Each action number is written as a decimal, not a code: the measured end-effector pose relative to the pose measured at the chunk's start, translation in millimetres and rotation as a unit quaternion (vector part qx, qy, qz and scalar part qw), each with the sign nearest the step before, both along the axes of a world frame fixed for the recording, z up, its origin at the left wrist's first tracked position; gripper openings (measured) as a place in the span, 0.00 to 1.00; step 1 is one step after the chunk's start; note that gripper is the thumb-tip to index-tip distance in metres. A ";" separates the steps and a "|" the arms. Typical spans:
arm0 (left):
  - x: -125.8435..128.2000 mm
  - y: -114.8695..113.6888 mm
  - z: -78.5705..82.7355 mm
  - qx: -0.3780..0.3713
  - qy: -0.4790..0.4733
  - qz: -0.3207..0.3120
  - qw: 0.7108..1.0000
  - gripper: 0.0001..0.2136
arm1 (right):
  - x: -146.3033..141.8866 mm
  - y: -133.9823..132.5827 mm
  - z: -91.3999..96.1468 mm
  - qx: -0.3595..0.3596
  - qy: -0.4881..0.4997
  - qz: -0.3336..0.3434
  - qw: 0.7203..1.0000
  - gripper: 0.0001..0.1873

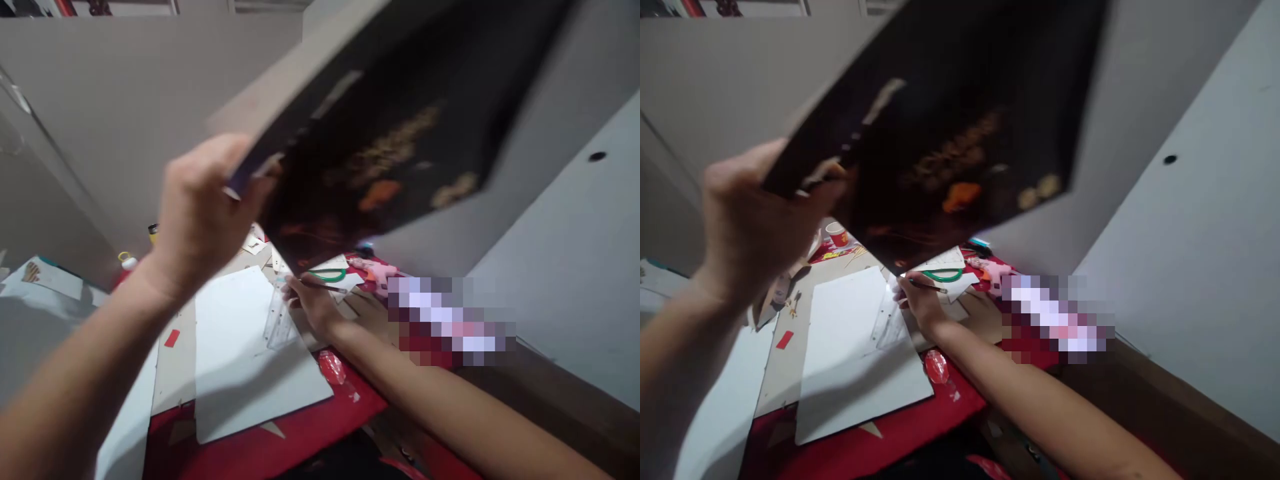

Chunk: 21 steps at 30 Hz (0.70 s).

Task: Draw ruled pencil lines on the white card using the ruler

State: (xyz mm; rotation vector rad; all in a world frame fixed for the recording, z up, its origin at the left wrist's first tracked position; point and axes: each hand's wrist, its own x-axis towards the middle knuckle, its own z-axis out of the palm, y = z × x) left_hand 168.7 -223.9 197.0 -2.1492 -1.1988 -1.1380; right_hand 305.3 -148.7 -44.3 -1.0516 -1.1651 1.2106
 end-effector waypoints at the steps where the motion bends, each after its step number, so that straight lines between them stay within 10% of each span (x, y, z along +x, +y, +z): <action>1: -20.0 4.5 5.7 0.018 -0.012 0.022 1.000 0.09 | 1.5 -0.1 3.7 -0.018 0.008 0.002 1.000 0.16; 9: -129.5 8.8 39.8 -0.002 0.005 0.353 0.936 0.18 | 13.6 4.3 51.2 -0.062 0.053 0.016 0.997 0.11; 21: -169.2 25.1 -20.6 -0.217 0.073 0.537 0.812 0.16 | -2.2 19.9 64.6 -0.050 0.040 0.110 0.992 0.11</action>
